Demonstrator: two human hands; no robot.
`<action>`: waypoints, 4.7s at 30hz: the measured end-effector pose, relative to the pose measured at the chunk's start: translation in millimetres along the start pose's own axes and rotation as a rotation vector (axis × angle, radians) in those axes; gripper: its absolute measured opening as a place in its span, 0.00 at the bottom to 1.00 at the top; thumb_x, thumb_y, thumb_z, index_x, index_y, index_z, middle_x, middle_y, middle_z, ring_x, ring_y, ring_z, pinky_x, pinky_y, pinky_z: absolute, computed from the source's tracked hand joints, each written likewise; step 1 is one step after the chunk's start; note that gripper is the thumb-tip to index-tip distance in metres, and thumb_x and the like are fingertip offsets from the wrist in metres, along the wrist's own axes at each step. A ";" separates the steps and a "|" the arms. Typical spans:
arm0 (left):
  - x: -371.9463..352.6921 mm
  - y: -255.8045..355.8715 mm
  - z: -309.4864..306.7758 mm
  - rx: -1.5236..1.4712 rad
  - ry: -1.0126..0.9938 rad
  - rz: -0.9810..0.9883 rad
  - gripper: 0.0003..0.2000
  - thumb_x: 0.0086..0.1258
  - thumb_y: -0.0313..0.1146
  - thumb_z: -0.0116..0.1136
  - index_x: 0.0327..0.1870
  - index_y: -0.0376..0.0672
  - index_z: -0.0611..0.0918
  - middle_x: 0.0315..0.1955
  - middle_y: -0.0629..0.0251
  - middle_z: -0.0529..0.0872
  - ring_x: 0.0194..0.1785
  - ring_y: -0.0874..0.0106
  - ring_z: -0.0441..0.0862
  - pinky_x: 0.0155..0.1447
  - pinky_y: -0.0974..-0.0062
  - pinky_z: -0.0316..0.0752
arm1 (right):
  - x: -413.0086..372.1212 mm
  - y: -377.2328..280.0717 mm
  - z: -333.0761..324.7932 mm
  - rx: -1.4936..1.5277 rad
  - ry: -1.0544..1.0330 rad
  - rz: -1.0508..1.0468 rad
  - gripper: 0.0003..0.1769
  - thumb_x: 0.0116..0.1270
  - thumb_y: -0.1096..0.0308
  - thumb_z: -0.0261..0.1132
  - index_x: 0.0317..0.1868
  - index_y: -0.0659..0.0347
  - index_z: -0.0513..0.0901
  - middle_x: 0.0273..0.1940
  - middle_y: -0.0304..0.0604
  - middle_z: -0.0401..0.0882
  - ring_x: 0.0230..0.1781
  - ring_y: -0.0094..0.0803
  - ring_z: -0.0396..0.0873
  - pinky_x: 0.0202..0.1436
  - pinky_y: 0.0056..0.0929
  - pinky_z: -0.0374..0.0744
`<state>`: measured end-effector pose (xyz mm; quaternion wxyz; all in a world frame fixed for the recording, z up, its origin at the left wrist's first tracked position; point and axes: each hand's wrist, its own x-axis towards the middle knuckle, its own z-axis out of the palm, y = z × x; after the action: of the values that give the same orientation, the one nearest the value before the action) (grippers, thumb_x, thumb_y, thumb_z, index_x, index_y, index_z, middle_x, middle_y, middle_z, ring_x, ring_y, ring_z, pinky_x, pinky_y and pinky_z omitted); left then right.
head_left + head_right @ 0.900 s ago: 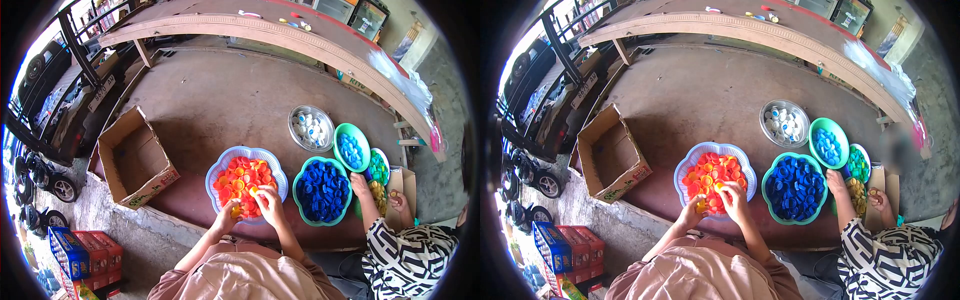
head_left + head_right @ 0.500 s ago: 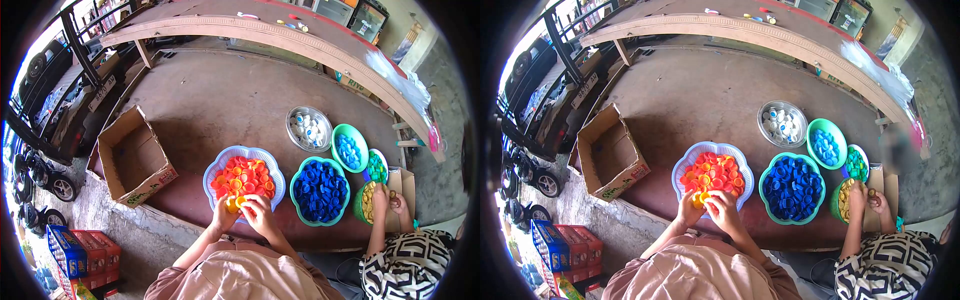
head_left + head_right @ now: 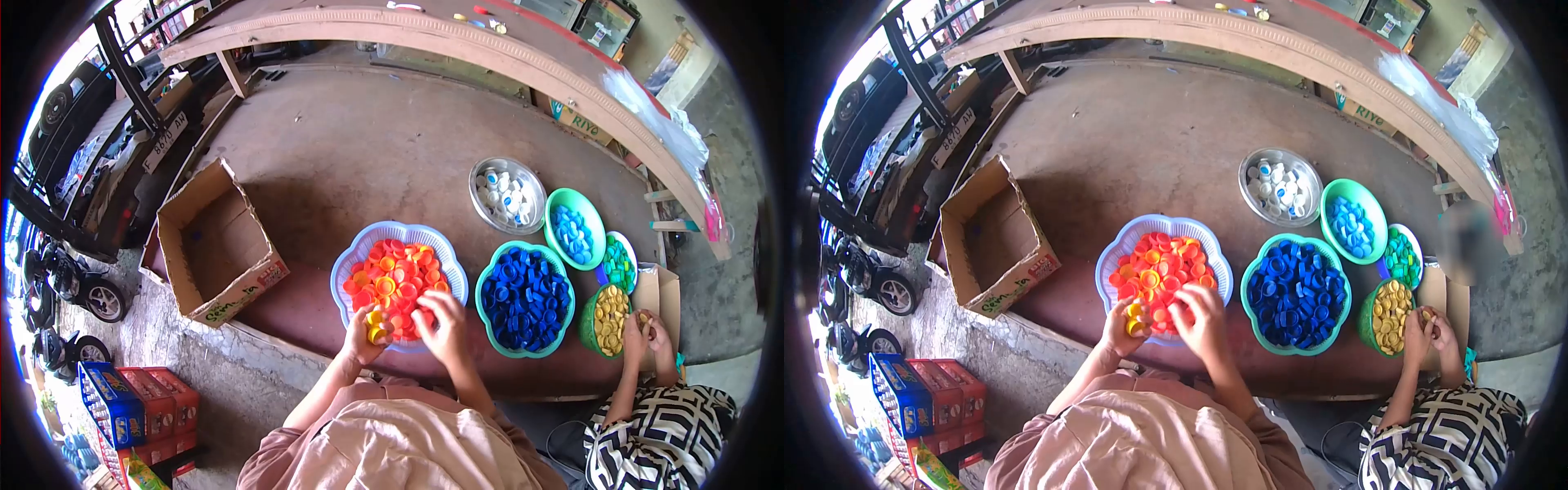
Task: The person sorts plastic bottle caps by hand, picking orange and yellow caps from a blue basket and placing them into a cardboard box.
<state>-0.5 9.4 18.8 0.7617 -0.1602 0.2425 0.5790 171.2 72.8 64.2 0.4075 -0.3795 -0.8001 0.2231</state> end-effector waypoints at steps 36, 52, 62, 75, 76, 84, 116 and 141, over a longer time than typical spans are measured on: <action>-33.1 46.3 -9.9 0.168 0.066 0.412 0.06 0.68 0.38 0.49 0.33 0.48 0.73 0.27 0.74 0.74 0.17 0.84 0.62 0.15 0.87 0.51 | 43.5 57.0 35.5 -0.240 -0.571 0.175 0.31 0.50 0.69 0.70 0.57 0.51 0.74 0.52 0.47 0.72 0.48 0.45 0.78 0.45 0.38 0.81; -100.7 186.2 -73.2 0.202 0.535 0.718 0.32 0.51 0.75 0.52 0.24 0.50 0.71 0.14 0.78 0.67 0.13 0.84 0.67 0.12 0.87 0.50 | -13.6 15.4 38.0 -0.066 -0.407 -0.163 0.15 0.50 0.72 0.69 0.41 0.58 0.82 0.38 0.42 0.76 0.39 0.39 0.77 0.43 0.37 0.76; -103.5 253.6 -74.3 0.204 0.457 0.476 0.11 0.60 0.45 0.47 0.29 0.48 0.73 0.16 0.76 0.70 0.16 0.83 0.68 0.15 0.84 0.51 | -36.6 44.8 -24.6 -0.144 0.039 0.114 0.08 0.57 0.74 0.64 0.38 0.61 0.79 0.37 0.46 0.77 0.39 0.43 0.78 0.43 0.39 0.76; -57.4 240.6 43.9 0.440 0.282 0.403 0.17 0.68 0.49 0.38 0.26 0.48 0.71 0.17 0.76 0.69 0.17 0.83 0.68 0.14 0.86 0.52 | -83.7 24.6 -43.8 -0.039 0.089 0.171 0.11 0.56 0.76 0.64 0.41 0.60 0.80 0.39 0.46 0.76 0.39 0.42 0.79 0.42 0.36 0.77; -49.2 233.0 53.0 0.444 0.263 0.380 0.17 0.68 0.49 0.38 0.26 0.48 0.71 0.17 0.76 0.69 0.17 0.83 0.68 0.14 0.86 0.52 | -85.6 22.9 -50.1 -0.054 0.090 0.180 0.11 0.55 0.76 0.64 0.40 0.60 0.80 0.39 0.46 0.76 0.40 0.42 0.79 0.42 0.36 0.77; 37.3 187.6 104.4 0.782 0.102 0.315 0.12 0.64 0.43 0.40 0.27 0.48 0.72 0.15 0.77 0.69 0.16 0.84 0.68 0.14 0.84 0.54 | -108.1 30.9 -88.8 -0.082 0.123 0.242 0.10 0.54 0.76 0.65 0.39 0.60 0.80 0.38 0.45 0.77 0.40 0.43 0.78 0.44 0.37 0.77; -136.2 296.9 -83.4 0.890 0.515 -0.009 0.22 0.68 0.57 0.44 0.20 0.53 0.65 0.17 0.77 0.64 0.14 0.83 0.61 0.14 0.85 0.51 | -38.7 17.2 -18.8 -0.257 -0.133 0.085 0.08 0.55 0.72 0.65 0.38 0.57 0.80 0.35 0.42 0.75 0.38 0.40 0.75 0.42 0.38 0.73; -3.5 281.1 -34.7 1.676 0.727 0.785 0.18 0.57 0.39 0.62 0.41 0.34 0.76 0.22 0.55 0.82 0.27 0.67 0.82 0.33 0.70 0.76 | -6.5 28.9 31.6 -0.236 -0.185 0.055 0.10 0.53 0.70 0.67 0.38 0.57 0.81 0.36 0.42 0.76 0.41 0.40 0.75 0.48 0.40 0.70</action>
<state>-277.4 66.5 2.3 0.2626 0.3538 0.8279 0.3471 159.9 83.8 23.9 0.2786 -0.4244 -0.8441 0.1727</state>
